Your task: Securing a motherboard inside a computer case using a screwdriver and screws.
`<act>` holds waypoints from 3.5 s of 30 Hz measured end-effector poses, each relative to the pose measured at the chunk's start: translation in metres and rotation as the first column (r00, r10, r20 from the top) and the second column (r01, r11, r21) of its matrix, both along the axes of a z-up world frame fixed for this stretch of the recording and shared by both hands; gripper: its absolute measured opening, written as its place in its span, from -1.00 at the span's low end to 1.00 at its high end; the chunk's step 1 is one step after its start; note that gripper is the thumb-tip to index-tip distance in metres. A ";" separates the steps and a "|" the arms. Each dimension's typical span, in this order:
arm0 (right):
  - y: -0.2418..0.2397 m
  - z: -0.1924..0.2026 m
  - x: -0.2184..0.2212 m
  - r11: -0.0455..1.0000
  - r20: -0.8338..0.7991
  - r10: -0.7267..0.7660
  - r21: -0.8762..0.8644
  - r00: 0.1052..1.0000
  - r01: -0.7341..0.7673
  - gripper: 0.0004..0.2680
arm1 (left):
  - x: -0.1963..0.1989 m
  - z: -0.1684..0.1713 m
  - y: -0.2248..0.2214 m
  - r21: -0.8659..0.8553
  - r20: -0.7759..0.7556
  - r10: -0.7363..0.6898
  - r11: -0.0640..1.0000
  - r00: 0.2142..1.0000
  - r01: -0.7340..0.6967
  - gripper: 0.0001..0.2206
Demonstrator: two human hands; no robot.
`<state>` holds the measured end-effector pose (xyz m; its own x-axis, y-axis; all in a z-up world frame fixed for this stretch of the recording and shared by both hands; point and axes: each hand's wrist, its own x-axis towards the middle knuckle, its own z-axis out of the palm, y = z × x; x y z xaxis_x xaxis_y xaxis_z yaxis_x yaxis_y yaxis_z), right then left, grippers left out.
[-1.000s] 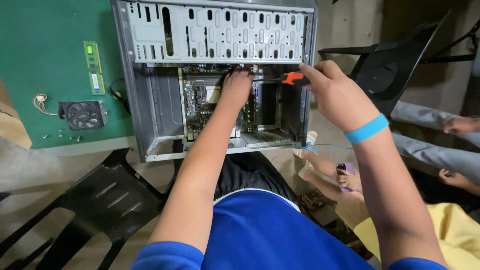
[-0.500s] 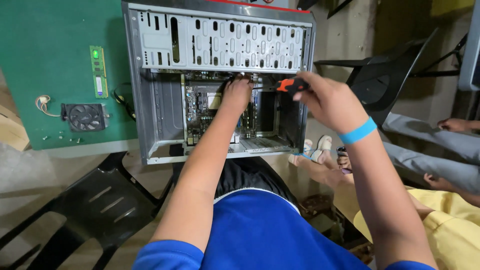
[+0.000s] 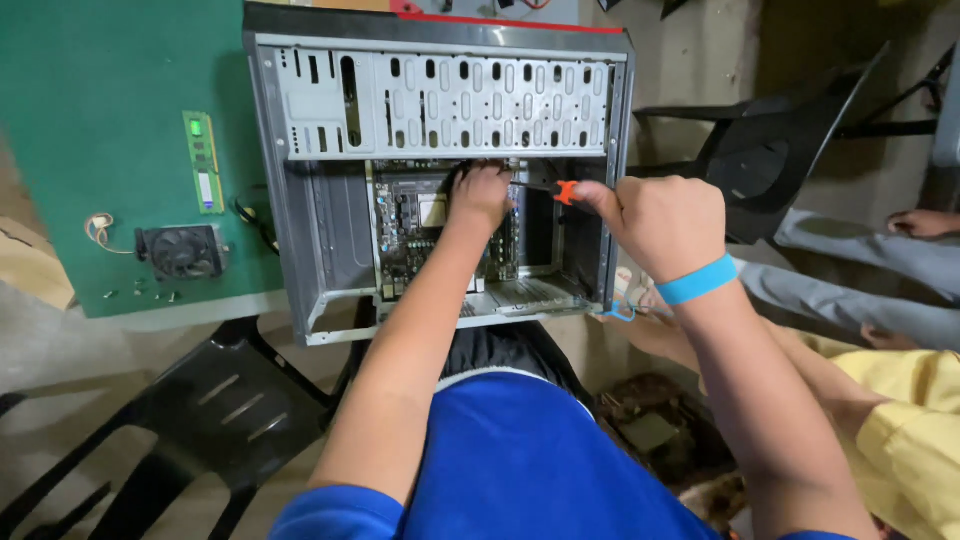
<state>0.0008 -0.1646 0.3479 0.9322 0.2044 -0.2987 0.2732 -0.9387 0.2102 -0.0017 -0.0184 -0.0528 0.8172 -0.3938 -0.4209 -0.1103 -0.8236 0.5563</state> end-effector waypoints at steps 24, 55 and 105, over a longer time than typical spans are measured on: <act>0.018 0.002 -0.014 0.896 0.089 0.062 0.434 0.994 -0.095 -0.75 | 0.031 0.116 0.045 -0.516 -0.252 0.044 0.839 0.967 -0.173 -0.83; 0.000 0.004 -0.010 0.885 0.206 0.193 0.386 0.959 -0.261 -0.88 | 0.068 0.132 0.045 -0.388 -0.627 0.011 0.863 0.779 -0.324 -0.81; -0.008 -0.013 -0.005 0.901 0.136 0.154 0.387 0.979 -0.196 -0.83 | 0.016 0.100 0.040 -0.106 0.081 -0.330 0.935 0.940 0.338 -0.76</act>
<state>-0.0038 -0.1729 0.3353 0.8910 0.4491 -0.0667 0.4379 -0.8888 -0.1349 0.0147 0.0219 0.0468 0.6526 -0.6917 -0.3094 -0.4046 -0.6634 0.6295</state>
